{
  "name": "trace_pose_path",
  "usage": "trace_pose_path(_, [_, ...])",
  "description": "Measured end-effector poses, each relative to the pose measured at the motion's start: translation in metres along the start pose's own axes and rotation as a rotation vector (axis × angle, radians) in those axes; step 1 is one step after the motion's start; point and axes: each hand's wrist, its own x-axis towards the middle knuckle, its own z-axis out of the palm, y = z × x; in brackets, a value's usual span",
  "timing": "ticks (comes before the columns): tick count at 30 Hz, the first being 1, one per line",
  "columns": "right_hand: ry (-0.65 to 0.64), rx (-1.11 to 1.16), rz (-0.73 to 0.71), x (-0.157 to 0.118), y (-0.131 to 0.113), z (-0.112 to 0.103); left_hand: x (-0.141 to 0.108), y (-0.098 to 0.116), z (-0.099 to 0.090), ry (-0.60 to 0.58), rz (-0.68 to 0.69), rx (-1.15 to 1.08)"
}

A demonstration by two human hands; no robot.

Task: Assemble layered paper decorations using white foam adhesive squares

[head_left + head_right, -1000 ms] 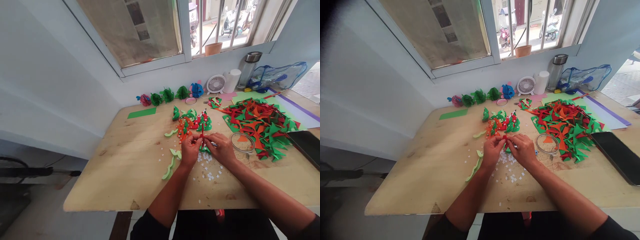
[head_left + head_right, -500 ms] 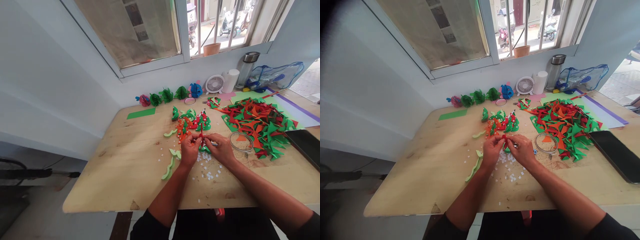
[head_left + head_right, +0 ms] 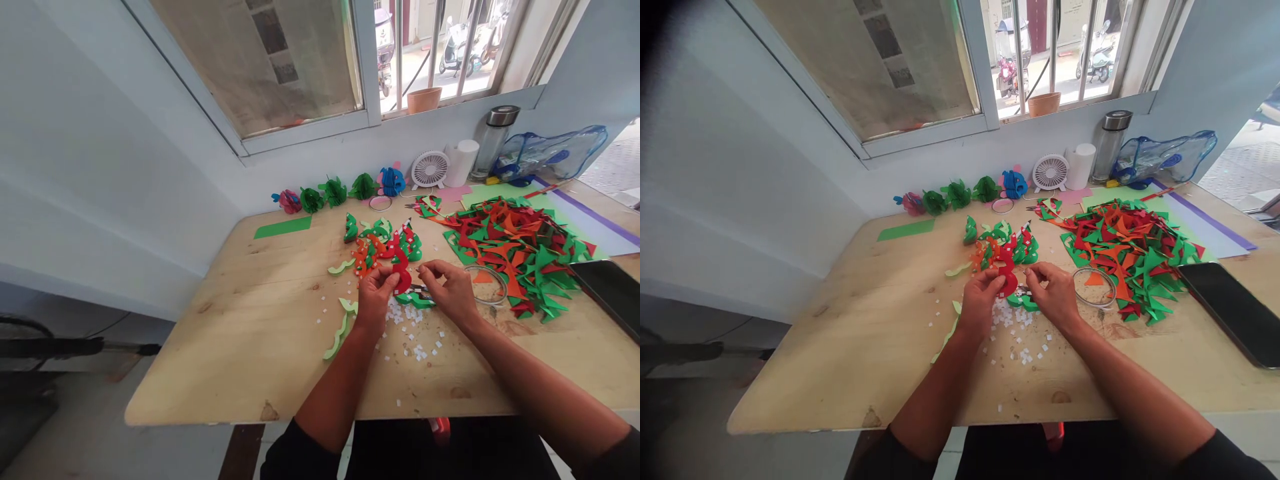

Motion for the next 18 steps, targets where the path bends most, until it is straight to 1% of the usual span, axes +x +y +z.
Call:
trace_pose_path(3, [-0.039,-0.049,0.036,0.003,0.006,-0.001,0.001,0.003,0.000,0.018,-0.062,-0.107])
trace_pose_path(5, [-0.057,-0.040,0.031,0.003,0.010,0.002,0.000,0.004,0.000,0.015,-0.096,-0.151])
trace_pose_path(8, [-0.045,0.010,0.006,0.003,0.014,0.005,-0.001,0.006,0.000,0.017,-0.105,-0.173])
trace_pose_path(10, [-0.067,0.081,0.023,0.003,0.011,0.005,-0.001,0.006,0.000,0.014,-0.088,-0.150])
trace_pose_path(11, [-0.099,0.141,0.049,0.003,0.009,0.004,-0.001,0.005,0.000,0.005,-0.079,-0.128])
trace_pose_path(14, [-0.290,0.436,0.245,0.002,0.001,0.001,-0.001,0.002,0.000,-0.051,-0.072,-0.033])
trace_pose_path(15, [-0.331,0.509,0.288,0.002,-0.001,0.000,-0.002,0.001,0.001,-0.066,-0.078,0.002])
trace_pose_path(18, [-0.320,0.611,0.354,0.001,-0.002,0.001,-0.003,0.001,0.003,-0.076,-0.093,0.087])
